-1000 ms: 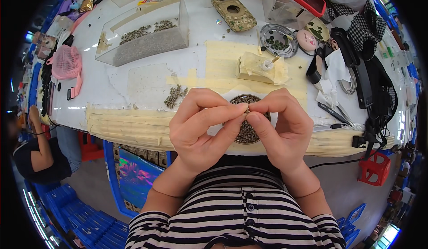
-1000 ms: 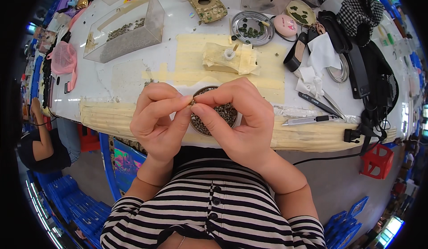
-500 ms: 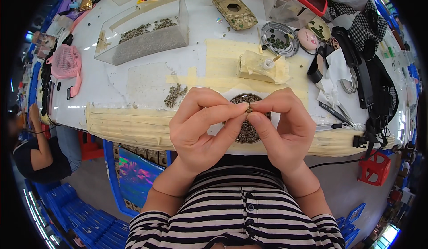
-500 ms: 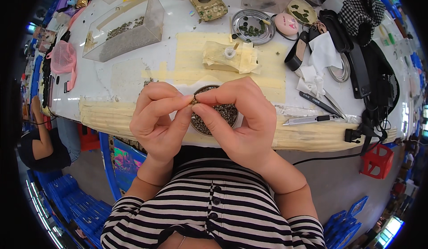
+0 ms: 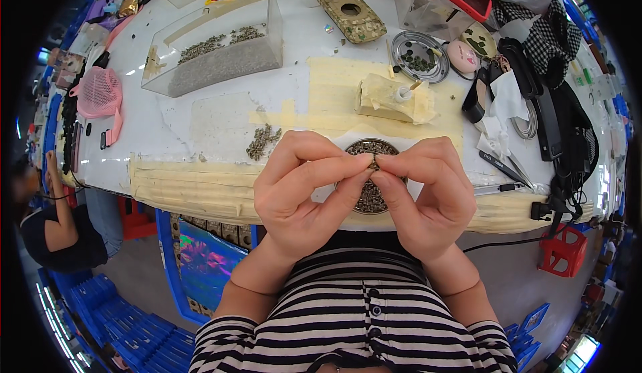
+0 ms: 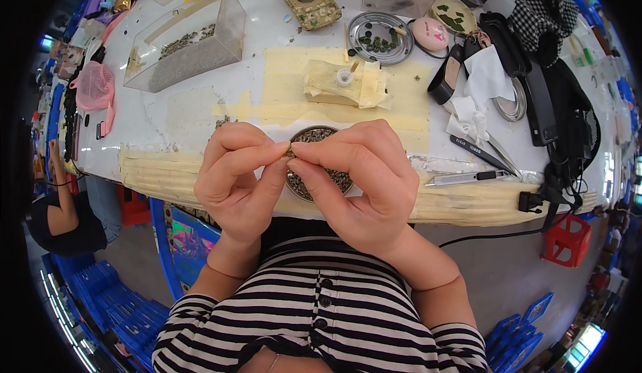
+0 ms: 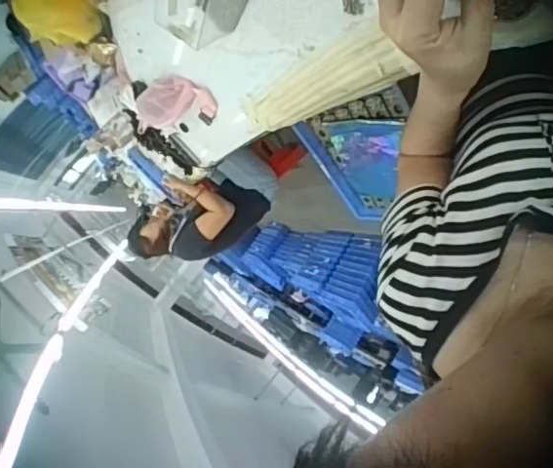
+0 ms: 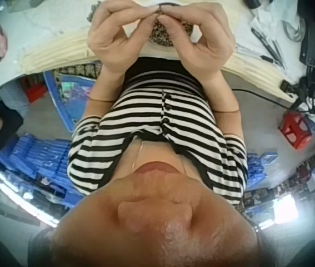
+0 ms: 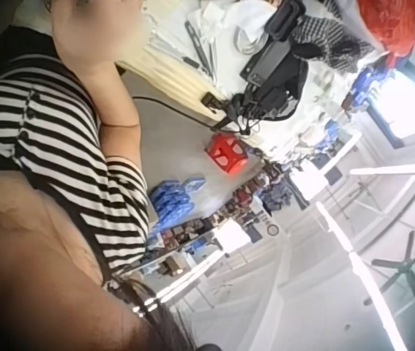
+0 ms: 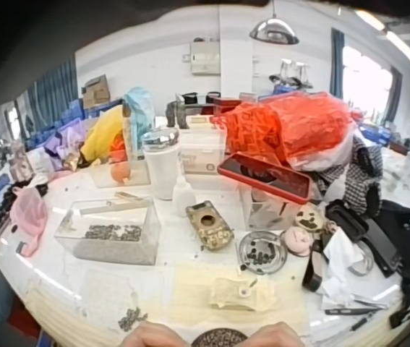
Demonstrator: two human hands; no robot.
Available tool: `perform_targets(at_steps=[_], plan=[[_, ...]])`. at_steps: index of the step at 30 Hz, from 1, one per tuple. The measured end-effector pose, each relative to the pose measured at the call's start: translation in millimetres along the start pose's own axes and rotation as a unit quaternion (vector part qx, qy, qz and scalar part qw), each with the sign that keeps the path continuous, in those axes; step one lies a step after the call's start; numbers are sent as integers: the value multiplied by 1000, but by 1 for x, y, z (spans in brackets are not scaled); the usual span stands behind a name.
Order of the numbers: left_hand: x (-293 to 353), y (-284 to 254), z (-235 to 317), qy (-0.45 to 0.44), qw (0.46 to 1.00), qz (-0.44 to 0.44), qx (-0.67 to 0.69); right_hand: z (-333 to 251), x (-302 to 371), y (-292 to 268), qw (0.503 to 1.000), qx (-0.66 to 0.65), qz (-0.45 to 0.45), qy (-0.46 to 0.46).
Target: Assembling small plastic components for toy tank models at a factory workbench.
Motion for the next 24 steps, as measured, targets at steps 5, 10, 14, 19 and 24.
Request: perform_targets(at_steps=[5,10,14,19,24], plan=[[0,0,0,-4,1000,0,2,2,1,0,1000,-16,-7,18],[-1,0,1,7,1000,-6,1,8,4,2,991,-88,-21,97],[0,0,1,7,1000,-6,2,9,4,3,975,-160,-28,154],[1,1,0,2,1000,3,-8,0,1,0,999,-29,-17,30],[1,0,0,4,1000,9,-9,-6,0,1,999,38,-4,-38]])
Point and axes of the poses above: each hand's wrist, its own x-axis away from the middle knuckle, its own y-axis out of the palm, z = x × y, the point moved 3 cm from there along -x, towards the middle knuckle, and after that the axes turned 3 degrees about -y, right-handed, at the moved point
